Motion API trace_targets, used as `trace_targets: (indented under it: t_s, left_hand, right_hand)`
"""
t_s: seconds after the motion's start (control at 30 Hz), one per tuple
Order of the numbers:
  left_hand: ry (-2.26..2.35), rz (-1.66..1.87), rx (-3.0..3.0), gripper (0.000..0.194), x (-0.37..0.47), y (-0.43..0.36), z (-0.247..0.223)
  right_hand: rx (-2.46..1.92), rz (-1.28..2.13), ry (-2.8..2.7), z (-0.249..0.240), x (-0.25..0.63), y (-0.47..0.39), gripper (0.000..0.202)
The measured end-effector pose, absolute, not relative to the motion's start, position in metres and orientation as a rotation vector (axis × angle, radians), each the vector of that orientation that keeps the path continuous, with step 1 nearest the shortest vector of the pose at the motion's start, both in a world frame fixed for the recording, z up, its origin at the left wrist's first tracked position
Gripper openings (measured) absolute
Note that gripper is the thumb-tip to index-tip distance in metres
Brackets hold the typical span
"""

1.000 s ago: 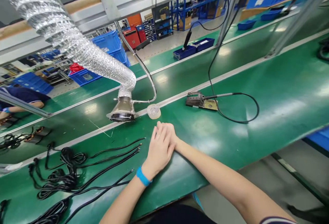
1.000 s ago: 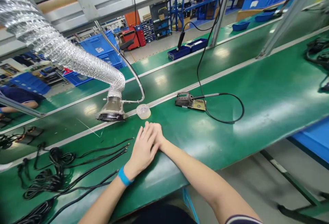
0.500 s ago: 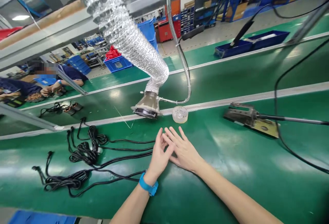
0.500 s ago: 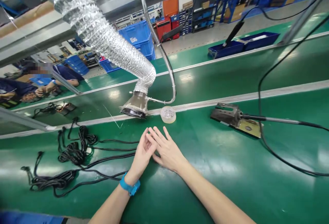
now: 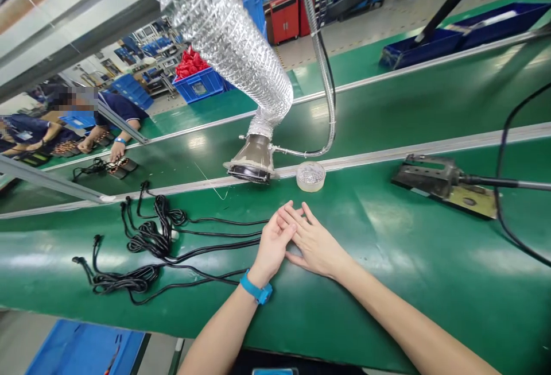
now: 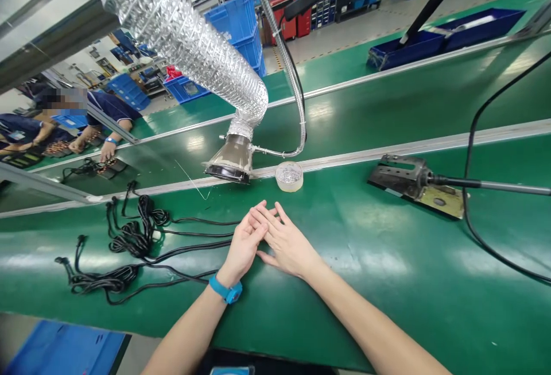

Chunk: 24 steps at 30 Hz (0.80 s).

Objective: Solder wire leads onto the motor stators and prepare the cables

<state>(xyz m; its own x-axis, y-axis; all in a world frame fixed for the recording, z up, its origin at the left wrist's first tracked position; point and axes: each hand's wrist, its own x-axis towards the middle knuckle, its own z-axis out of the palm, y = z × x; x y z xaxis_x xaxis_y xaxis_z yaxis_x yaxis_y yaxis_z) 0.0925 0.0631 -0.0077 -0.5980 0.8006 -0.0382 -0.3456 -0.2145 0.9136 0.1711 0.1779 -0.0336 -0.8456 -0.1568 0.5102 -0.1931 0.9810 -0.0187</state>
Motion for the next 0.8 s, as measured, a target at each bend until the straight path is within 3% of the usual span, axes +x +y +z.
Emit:
trace_targets:
  t_s: [0.5, 0.57, 0.67, 0.8]
  left_hand:
    - [1.203, 1.951, 0.49, 0.052, 0.077, 0.062, -0.003]
    - [1.19, 1.986, 0.405, 0.045, 0.072, 0.063, -0.002]
    - [1.044, 2.163, 0.154, 0.017, 0.061, 0.063, 0.0]
    - [0.731, 2.237, -0.03, 0.03, 0.051, 0.059, 0.004]
  right_hand:
    - [0.299, 0.174, -2.635, -0.033, 0.169, 0.174, 0.075]
    - [0.319, 0.221, -2.623, -0.031, 0.17, 0.176, 0.073]
    - [0.296, 0.382, -2.538, -0.031, 0.172, 0.179, 0.068]
    - [0.12, 0.652, -2.311, -0.033, 0.177, 0.178, 0.051]
